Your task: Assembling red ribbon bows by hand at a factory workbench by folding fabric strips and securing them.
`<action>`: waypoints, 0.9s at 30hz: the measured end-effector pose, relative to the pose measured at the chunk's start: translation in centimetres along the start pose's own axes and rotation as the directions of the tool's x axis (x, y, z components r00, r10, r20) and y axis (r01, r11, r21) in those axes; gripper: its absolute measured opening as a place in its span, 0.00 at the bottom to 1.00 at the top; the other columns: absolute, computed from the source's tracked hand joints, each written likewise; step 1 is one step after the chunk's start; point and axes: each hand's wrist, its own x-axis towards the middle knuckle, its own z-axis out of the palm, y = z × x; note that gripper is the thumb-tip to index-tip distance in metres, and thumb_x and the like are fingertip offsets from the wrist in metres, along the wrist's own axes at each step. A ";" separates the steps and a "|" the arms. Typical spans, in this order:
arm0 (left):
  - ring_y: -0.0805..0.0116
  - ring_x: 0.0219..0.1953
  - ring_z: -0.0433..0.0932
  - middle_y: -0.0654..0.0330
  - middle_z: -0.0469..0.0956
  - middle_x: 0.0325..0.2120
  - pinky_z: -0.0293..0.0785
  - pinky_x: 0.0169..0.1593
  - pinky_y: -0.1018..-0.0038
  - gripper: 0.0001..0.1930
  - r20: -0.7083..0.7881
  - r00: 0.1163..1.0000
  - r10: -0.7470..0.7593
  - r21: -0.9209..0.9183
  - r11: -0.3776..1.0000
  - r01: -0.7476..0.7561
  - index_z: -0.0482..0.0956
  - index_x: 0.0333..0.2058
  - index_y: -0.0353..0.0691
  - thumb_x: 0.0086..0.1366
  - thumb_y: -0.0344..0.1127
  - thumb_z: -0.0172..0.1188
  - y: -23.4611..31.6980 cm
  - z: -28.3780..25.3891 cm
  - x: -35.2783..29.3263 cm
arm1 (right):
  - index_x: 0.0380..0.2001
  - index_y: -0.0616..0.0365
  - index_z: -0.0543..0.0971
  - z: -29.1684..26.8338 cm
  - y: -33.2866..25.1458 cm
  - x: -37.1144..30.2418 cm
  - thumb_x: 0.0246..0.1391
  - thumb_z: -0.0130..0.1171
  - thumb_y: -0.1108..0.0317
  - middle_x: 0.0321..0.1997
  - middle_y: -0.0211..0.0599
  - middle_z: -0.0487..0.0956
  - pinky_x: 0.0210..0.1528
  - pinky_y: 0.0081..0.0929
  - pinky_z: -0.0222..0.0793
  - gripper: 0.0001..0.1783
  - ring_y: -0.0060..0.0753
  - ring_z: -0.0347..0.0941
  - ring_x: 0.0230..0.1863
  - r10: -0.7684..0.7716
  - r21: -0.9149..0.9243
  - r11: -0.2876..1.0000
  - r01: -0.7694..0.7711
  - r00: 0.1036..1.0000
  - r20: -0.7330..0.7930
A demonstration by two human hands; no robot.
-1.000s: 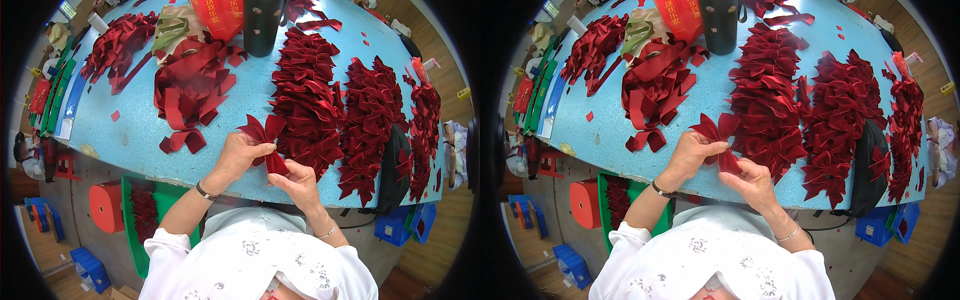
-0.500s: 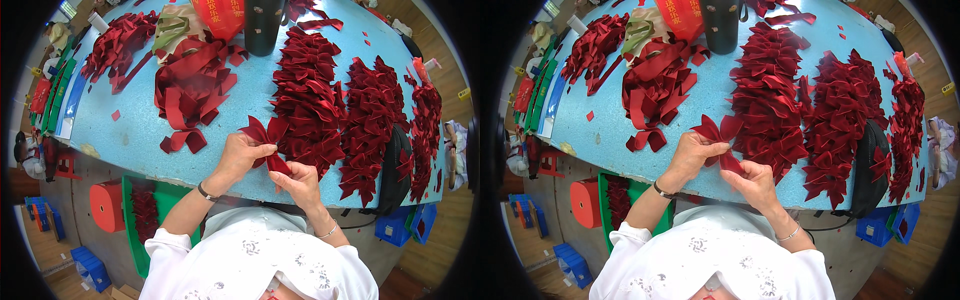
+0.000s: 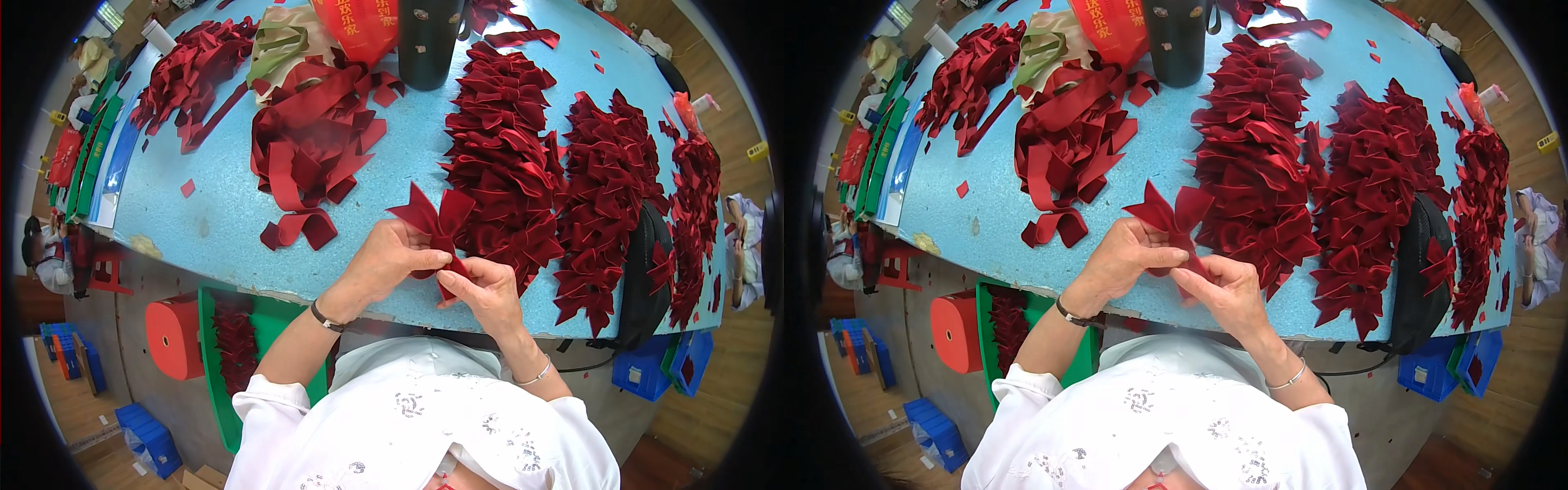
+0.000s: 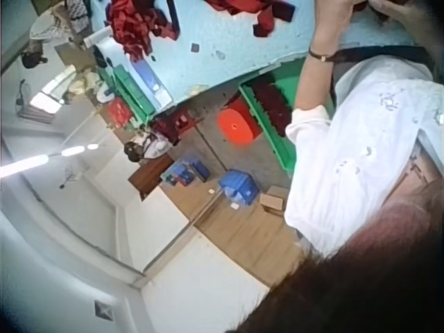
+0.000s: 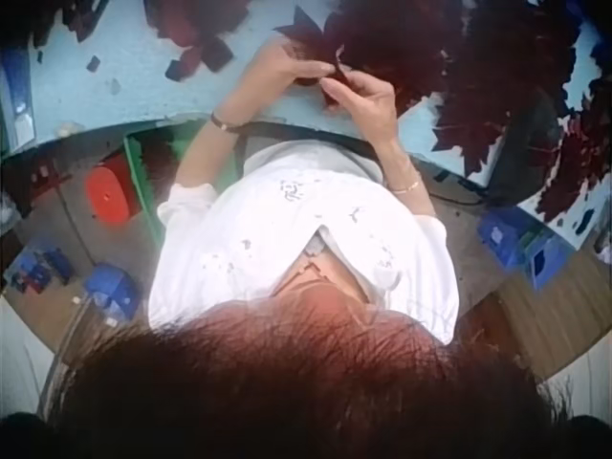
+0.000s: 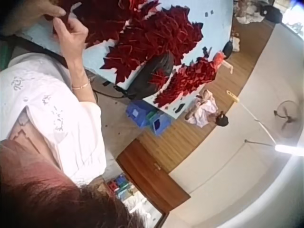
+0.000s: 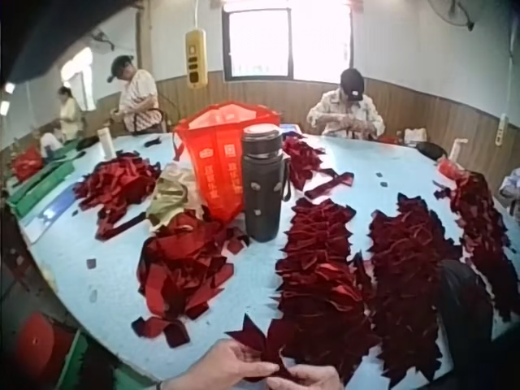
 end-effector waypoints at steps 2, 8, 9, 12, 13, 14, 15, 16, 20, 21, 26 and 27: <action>0.80 0.23 0.71 0.65 0.79 0.25 0.65 0.25 0.79 0.09 0.029 1.000 0.009 0.005 1.000 -0.009 0.81 0.34 0.33 0.54 0.28 0.69 0.0 -0.1 0.0 | 0.32 0.69 0.82 -0.1 0.5 0.2 0.57 0.61 0.72 0.26 0.30 0.78 0.28 0.22 0.80 0.08 0.19 0.73 0.26 0.000 -0.022 1.000 0.000 1.000 0.021; 0.77 0.29 0.76 0.61 0.80 0.28 0.71 0.32 0.79 0.11 0.010 0.998 -0.058 0.084 0.995 0.057 0.80 0.35 0.33 0.52 0.24 0.69 -0.7 -0.4 0.1 | 0.24 0.66 0.81 0.0 1.3 -0.2 0.55 0.63 0.71 0.20 0.23 0.73 0.23 0.17 0.55 0.09 0.12 0.61 0.23 -0.109 -0.029 0.994 0.109 0.994 -0.022; 0.77 0.29 0.76 0.61 0.80 0.28 0.71 0.32 0.79 0.11 -0.010 0.998 -0.060 0.095 0.994 0.060 0.80 0.35 0.33 0.52 0.24 0.69 -0.8 -0.3 0.0 | 0.23 0.66 0.80 0.0 1.2 -0.2 0.54 0.63 0.72 0.19 0.23 0.72 0.23 0.18 0.55 0.09 0.12 0.60 0.23 -0.117 -0.041 0.992 0.116 0.993 -0.020; 0.76 0.28 0.76 0.60 0.81 0.28 0.71 0.32 0.79 0.10 -0.033 0.996 -0.083 0.083 0.993 0.085 0.80 0.34 0.33 0.51 0.24 0.69 -0.4 0.1 -0.3 | 0.22 0.66 0.80 0.1 0.7 -0.4 0.54 0.63 0.72 0.19 0.24 0.71 0.23 0.18 0.54 0.09 0.13 0.59 0.23 -0.145 -0.075 0.987 0.144 0.989 -0.016; 0.76 0.28 0.76 0.60 0.81 0.28 0.71 0.32 0.79 0.10 -0.045 0.994 -0.095 0.077 0.992 0.098 0.80 0.33 0.33 0.51 0.24 0.69 -0.3 0.2 -0.3 | 0.22 0.66 0.80 0.0 0.6 -0.4 0.53 0.63 0.72 0.19 0.24 0.71 0.23 0.18 0.54 0.09 0.13 0.59 0.23 -0.159 -0.091 0.983 0.157 0.987 -0.014; 0.76 0.28 0.76 0.60 0.81 0.28 0.71 0.32 0.79 0.10 -0.046 0.994 -0.094 0.078 0.992 0.098 0.80 0.33 0.33 0.51 0.24 0.69 -0.1 0.3 -0.4 | 0.22 0.66 0.80 0.0 0.7 -0.4 0.53 0.63 0.72 0.19 0.24 0.71 0.23 0.18 0.54 0.09 0.13 0.59 0.23 -0.159 -0.090 0.983 0.157 0.987 -0.013; 0.76 0.28 0.76 0.60 0.81 0.27 0.71 0.32 0.79 0.10 -0.045 0.995 -0.092 0.052 0.994 0.094 0.81 0.33 0.33 0.51 0.24 0.69 0.0 0.4 -0.4 | 0.22 0.66 0.80 -0.1 0.8 -0.5 0.53 0.64 0.72 0.19 0.24 0.71 0.23 0.19 0.54 0.09 0.13 0.59 0.23 -0.164 -0.084 0.983 0.163 0.986 -0.005; 0.76 0.28 0.76 0.60 0.81 0.27 0.71 0.32 0.79 0.10 -0.043 0.995 -0.089 0.025 0.996 0.090 0.81 0.33 0.33 0.51 0.24 0.69 0.1 0.4 -0.4 | 0.21 0.66 0.79 -0.2 1.0 -0.5 0.53 0.64 0.72 0.19 0.24 0.70 0.23 0.19 0.53 0.10 0.13 0.59 0.23 -0.170 -0.078 0.982 0.169 0.986 0.002; 0.76 0.28 0.76 0.60 0.81 0.27 0.71 0.32 0.78 0.10 -0.046 0.996 -0.079 0.005 0.997 0.079 0.81 0.33 0.32 0.51 0.24 0.69 0.0 0.4 -0.3 | 0.21 0.66 0.79 -0.4 1.2 -0.5 0.53 0.64 0.72 0.19 0.24 0.70 0.23 0.20 0.53 0.10 0.14 0.58 0.22 -0.165 -0.072 0.984 0.165 0.986 0.009; 0.75 0.28 0.76 0.59 0.81 0.28 0.71 0.32 0.78 0.10 -0.048 0.996 -0.075 0.008 0.997 0.076 0.81 0.33 0.32 0.51 0.24 0.69 0.0 0.4 -0.2 | 0.21 0.65 0.79 -0.4 1.2 -0.4 0.53 0.64 0.72 0.19 0.24 0.70 0.23 0.20 0.53 0.10 0.14 0.58 0.22 -0.160 -0.073 0.984 0.160 0.987 0.009; 0.77 0.26 0.75 0.60 0.81 0.26 0.69 0.30 0.79 0.09 -0.037 0.998 -0.055 0.051 0.997 0.057 0.81 0.33 0.32 0.52 0.26 0.69 0.0 0.2 0.1 | 0.20 0.65 0.79 -0.4 1.1 -0.3 0.53 0.64 0.72 0.19 0.25 0.70 0.22 0.21 0.52 0.10 0.14 0.58 0.22 -0.155 -0.107 0.982 0.153 0.988 -0.007; 0.78 0.25 0.74 0.62 0.80 0.25 0.68 0.29 0.80 0.09 -0.045 0.997 -0.055 0.053 0.997 0.057 0.81 0.32 0.33 0.53 0.27 0.69 0.1 0.3 0.0 | 0.23 0.67 0.79 -0.5 0.9 -0.4 0.54 0.63 0.72 0.21 0.27 0.72 0.24 0.19 0.56 0.09 0.15 0.61 0.24 -0.146 -0.123 0.982 0.146 0.989 0.007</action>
